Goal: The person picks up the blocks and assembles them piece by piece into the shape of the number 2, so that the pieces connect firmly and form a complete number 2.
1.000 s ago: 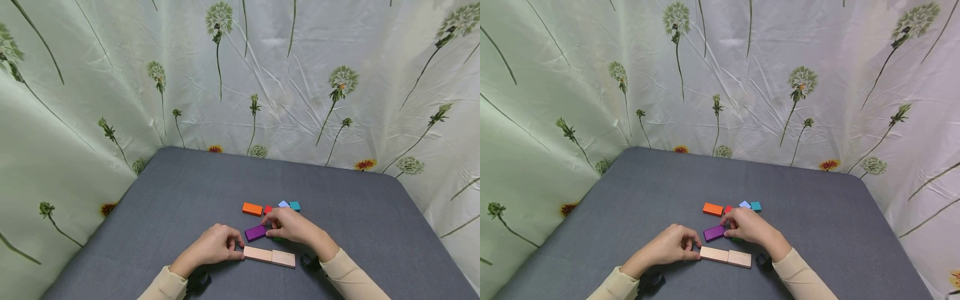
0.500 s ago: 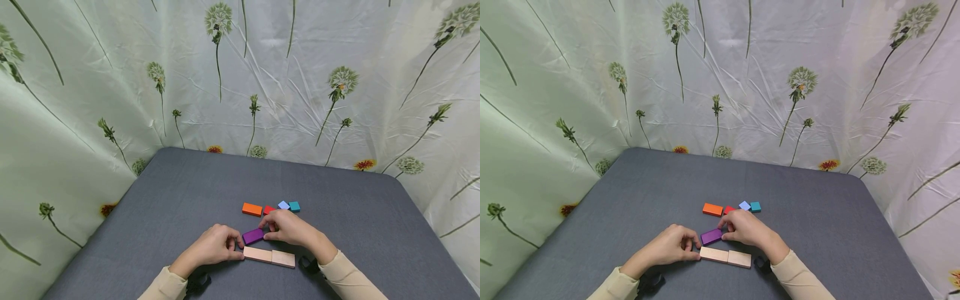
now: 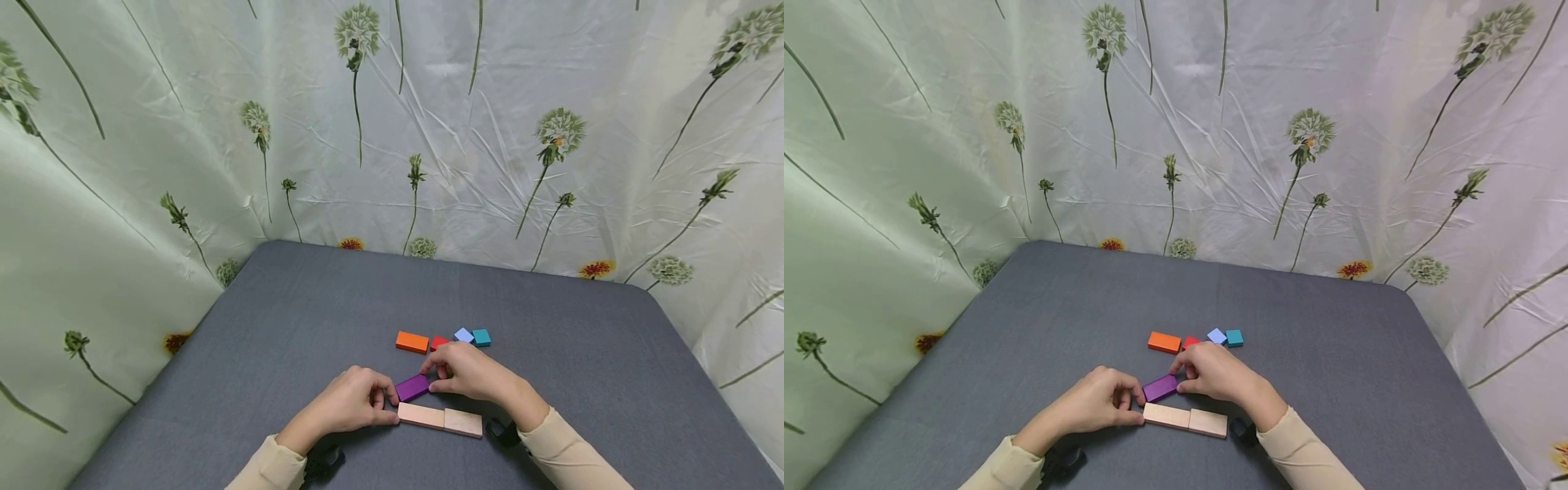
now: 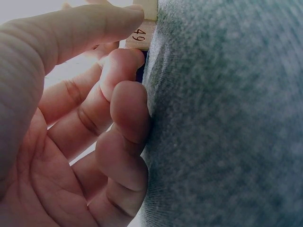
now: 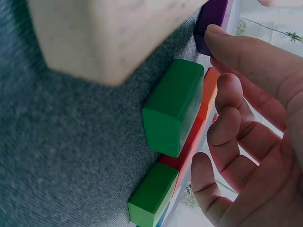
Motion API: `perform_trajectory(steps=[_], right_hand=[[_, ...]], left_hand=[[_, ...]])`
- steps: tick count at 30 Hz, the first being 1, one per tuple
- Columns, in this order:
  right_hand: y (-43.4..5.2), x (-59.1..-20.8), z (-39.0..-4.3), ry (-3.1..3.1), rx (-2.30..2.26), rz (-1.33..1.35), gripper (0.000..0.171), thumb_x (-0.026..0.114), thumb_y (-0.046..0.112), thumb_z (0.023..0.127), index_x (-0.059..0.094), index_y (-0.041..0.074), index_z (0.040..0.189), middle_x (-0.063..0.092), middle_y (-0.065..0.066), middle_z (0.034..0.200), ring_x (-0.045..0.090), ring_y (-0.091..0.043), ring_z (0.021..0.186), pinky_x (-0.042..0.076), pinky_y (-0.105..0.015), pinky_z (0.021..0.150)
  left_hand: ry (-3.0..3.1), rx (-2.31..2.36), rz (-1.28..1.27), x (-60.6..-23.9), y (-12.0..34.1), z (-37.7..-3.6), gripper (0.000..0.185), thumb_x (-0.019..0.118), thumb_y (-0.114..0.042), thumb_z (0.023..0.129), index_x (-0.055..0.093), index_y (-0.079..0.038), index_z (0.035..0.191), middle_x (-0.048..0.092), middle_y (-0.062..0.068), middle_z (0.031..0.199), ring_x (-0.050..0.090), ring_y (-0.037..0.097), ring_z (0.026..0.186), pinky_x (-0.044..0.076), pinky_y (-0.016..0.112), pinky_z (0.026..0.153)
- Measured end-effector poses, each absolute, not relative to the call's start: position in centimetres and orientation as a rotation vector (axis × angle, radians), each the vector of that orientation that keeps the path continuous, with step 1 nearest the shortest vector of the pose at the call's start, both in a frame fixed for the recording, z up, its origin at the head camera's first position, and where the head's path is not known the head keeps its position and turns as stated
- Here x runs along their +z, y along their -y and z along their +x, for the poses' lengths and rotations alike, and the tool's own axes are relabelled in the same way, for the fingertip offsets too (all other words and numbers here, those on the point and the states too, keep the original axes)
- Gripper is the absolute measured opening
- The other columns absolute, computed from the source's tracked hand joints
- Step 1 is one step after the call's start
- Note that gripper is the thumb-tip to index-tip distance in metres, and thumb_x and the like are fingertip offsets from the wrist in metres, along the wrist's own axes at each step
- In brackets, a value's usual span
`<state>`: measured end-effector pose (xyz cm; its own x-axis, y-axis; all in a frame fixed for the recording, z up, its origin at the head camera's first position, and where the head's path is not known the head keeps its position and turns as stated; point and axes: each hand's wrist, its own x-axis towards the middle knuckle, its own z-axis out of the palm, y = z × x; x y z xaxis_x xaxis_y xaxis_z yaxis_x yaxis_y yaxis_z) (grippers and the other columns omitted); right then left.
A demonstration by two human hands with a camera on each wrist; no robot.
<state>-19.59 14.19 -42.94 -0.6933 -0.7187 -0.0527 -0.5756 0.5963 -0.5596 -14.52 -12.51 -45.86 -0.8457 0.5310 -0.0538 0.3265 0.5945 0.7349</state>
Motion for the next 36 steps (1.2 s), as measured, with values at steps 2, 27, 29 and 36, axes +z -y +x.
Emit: perform_trajectory(steps=[2,27,29,36], right_hand=[[-14.18,-42.93,-19.59,-2.553,-0.751,-1.057,0.019,0.086,0.013,0.092,0.079,0.011,0.110,0.054,0.010,0.076,0.044,0.002,0.067,0.039,-0.020,0.063],[-13.90,-43.02,-19.68,-2.558,-0.724,-1.048,0.020,0.085,0.015,0.093,0.080,0.013,0.112,0.054,0.010,0.076,0.045,0.002,0.066,0.038,-0.020,0.062],[-13.89,-43.03,-19.67,-2.558,-0.722,-1.043,0.020,0.085,0.015,0.093,0.080,0.013,0.112,0.054,0.011,0.075,0.044,0.001,0.066,0.038,-0.020,0.062],[-13.91,-42.97,-19.61,-2.548,-0.729,-1.031,0.021,0.085,0.015,0.093,0.079,0.013,0.114,0.054,0.010,0.075,0.044,0.001,0.066,0.037,-0.021,0.062]], left_hand=[[-2.557,1.102,0.706,-45.84,12.51,-14.51,0.018,0.093,-0.026,0.084,0.075,-0.023,0.086,0.054,-0.018,0.060,0.045,-0.004,0.053,0.031,0.019,0.052],[-2.555,1.099,0.702,-45.72,12.46,-14.47,0.019,0.093,-0.026,0.084,0.075,-0.023,0.086,0.054,-0.018,0.059,0.044,-0.004,0.052,0.031,0.019,0.051],[-2.554,1.097,0.698,-45.69,12.46,-14.44,0.019,0.093,-0.026,0.085,0.075,-0.023,0.086,0.054,-0.018,0.059,0.044,-0.004,0.052,0.031,0.019,0.051],[-2.554,1.100,0.696,-45.67,12.48,-14.38,0.018,0.093,-0.026,0.085,0.075,-0.023,0.086,0.054,-0.018,0.059,0.044,-0.004,0.052,0.030,0.019,0.051]])
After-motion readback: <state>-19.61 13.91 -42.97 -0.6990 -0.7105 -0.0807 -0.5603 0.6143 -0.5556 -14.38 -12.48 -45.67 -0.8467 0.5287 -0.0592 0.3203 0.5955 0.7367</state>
